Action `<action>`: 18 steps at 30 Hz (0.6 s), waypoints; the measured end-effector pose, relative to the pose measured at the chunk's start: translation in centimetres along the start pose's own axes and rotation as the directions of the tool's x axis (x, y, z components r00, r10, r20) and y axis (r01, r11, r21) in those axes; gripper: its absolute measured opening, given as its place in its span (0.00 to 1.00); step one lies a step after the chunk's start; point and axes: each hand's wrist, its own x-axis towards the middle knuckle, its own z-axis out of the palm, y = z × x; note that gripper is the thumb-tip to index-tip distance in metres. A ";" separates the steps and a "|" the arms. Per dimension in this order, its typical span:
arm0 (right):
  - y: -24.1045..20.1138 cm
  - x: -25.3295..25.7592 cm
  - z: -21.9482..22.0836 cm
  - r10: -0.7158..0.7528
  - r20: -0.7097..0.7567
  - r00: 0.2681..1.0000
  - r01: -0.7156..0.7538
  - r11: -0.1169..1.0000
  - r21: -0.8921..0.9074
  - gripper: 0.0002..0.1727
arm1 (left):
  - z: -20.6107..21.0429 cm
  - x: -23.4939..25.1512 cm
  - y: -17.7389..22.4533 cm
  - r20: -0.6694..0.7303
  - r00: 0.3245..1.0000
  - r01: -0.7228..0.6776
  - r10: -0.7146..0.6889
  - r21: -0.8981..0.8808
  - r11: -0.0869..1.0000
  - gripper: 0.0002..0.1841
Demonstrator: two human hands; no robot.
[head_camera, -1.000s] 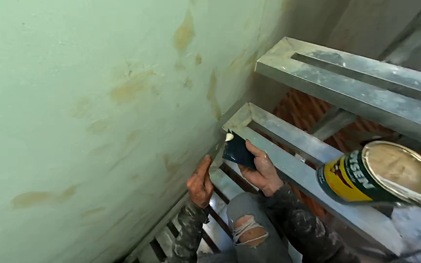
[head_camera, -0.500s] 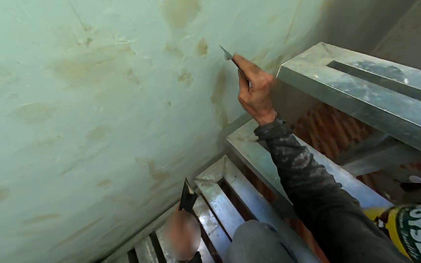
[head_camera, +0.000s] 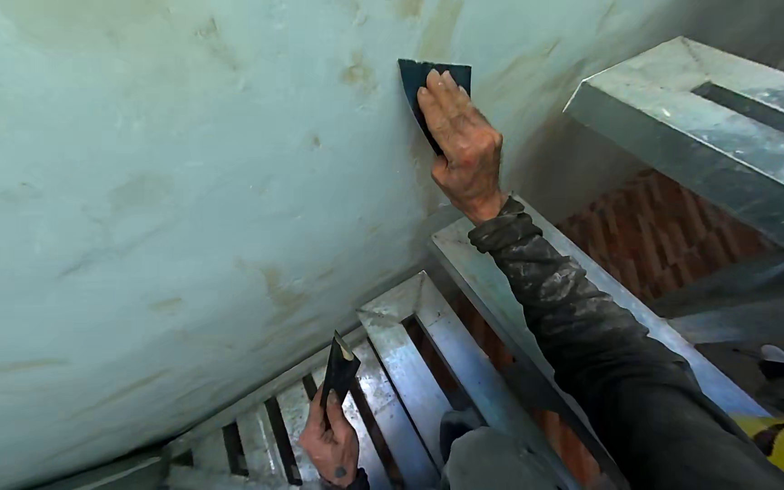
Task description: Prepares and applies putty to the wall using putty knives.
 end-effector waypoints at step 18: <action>-2.8 -12.8 -7.2 0.221 0.390 0.894 -0.388 0.817 0.427 0.19 | 5.8 5.2 8.3 0.264 0.853 0.508 -0.450 -0.612 0.606 0.11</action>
